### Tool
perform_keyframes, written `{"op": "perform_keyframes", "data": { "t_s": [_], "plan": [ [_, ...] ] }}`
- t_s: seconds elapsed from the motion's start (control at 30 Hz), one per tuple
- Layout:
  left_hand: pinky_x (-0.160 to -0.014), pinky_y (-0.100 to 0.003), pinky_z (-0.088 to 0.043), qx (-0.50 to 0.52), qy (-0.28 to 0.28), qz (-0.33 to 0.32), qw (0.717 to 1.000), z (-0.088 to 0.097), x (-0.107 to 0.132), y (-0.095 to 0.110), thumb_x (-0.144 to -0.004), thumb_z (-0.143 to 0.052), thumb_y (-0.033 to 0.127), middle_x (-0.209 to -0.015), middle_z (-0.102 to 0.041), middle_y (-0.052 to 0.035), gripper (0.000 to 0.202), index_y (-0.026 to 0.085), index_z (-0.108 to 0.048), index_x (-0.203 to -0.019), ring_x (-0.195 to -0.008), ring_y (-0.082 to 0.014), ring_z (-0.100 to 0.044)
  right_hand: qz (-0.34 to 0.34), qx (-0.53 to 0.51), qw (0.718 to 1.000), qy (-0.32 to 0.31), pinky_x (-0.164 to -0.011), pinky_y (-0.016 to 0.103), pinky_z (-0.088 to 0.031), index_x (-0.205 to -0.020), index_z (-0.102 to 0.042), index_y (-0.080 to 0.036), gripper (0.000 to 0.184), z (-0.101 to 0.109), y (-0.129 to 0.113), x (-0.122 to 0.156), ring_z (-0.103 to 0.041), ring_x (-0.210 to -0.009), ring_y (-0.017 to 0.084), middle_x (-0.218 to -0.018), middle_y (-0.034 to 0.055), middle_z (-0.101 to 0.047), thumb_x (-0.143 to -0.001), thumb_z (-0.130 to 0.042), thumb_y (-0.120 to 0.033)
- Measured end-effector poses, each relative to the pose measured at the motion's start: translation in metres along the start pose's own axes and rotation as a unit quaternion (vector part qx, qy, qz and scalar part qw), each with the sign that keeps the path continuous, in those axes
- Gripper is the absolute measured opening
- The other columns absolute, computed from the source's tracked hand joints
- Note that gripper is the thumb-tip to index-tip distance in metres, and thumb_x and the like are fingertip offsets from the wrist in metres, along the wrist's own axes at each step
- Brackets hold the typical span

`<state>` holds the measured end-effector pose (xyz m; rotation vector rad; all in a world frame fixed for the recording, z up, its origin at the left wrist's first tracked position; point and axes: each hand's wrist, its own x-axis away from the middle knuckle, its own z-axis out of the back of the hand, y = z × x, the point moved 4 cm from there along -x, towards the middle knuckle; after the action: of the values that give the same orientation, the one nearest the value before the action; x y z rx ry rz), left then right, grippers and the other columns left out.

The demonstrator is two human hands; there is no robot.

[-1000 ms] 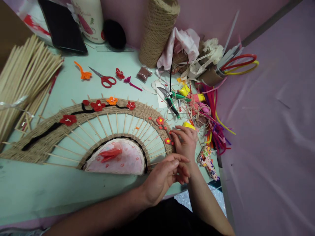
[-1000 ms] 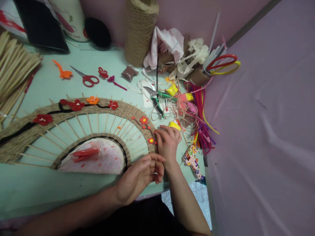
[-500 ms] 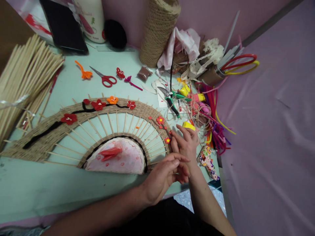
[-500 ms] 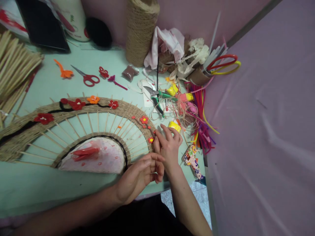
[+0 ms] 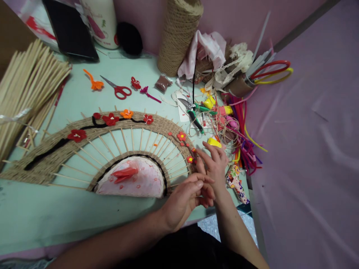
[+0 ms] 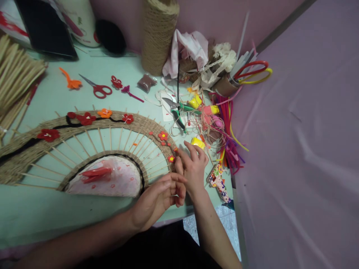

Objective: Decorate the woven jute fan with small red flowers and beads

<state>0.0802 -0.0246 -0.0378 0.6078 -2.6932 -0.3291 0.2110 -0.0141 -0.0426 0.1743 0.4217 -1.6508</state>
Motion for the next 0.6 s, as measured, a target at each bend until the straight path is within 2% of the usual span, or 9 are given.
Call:
{"op": "perform_keyframes", "data": {
  "t_s": [0.27,0.5,0.6],
  "plan": [
    [-0.069,-0.028,-0.038,0.006,0.004,0.0,1.0,-0.0014,0.0005,0.0004,-0.082,-0.06,0.042,-0.077,-0.06,-0.0043,0.033,0.013,-0.061,-0.099,-0.07,-0.0141,-0.054,0.012,0.033,0.999,-0.009,-0.096,0.05,-0.033,-0.105,-0.07,-0.027,0.021,-0.007,-0.0052,-0.0003,-0.045,-0.117,0.029,-0.127,0.0064,-0.062,-0.09,-0.055,-0.029],
    [-0.068,-0.029,-0.037,0.005,0.001,-0.001,1.0,-0.0015,-0.0005,0.0012,-0.082,-0.06,0.042,-0.078,-0.059,-0.0045,0.033,0.014,-0.06,-0.099,-0.07,-0.0145,-0.054,0.003,0.022,1.0,0.018,-0.096,0.05,-0.036,-0.112,-0.067,-0.026,0.026,0.0012,-0.0026,-0.0006,-0.045,-0.117,0.029,-0.131,0.0082,-0.059,-0.091,-0.053,-0.028],
    [-0.069,-0.029,-0.037,0.002,0.0,0.0,1.0,-0.0006,-0.0008,0.0001,-0.083,-0.059,0.041,-0.078,-0.059,-0.0048,0.032,0.014,-0.06,-0.099,-0.071,-0.0149,-0.054,-0.005,0.018,1.0,0.01,-0.096,0.051,-0.036,-0.111,-0.067,-0.027,0.024,0.0009,-0.0002,0.0014,-0.046,-0.117,0.029,-0.129,0.008,-0.06,-0.091,-0.054,-0.028]
  ]
}}
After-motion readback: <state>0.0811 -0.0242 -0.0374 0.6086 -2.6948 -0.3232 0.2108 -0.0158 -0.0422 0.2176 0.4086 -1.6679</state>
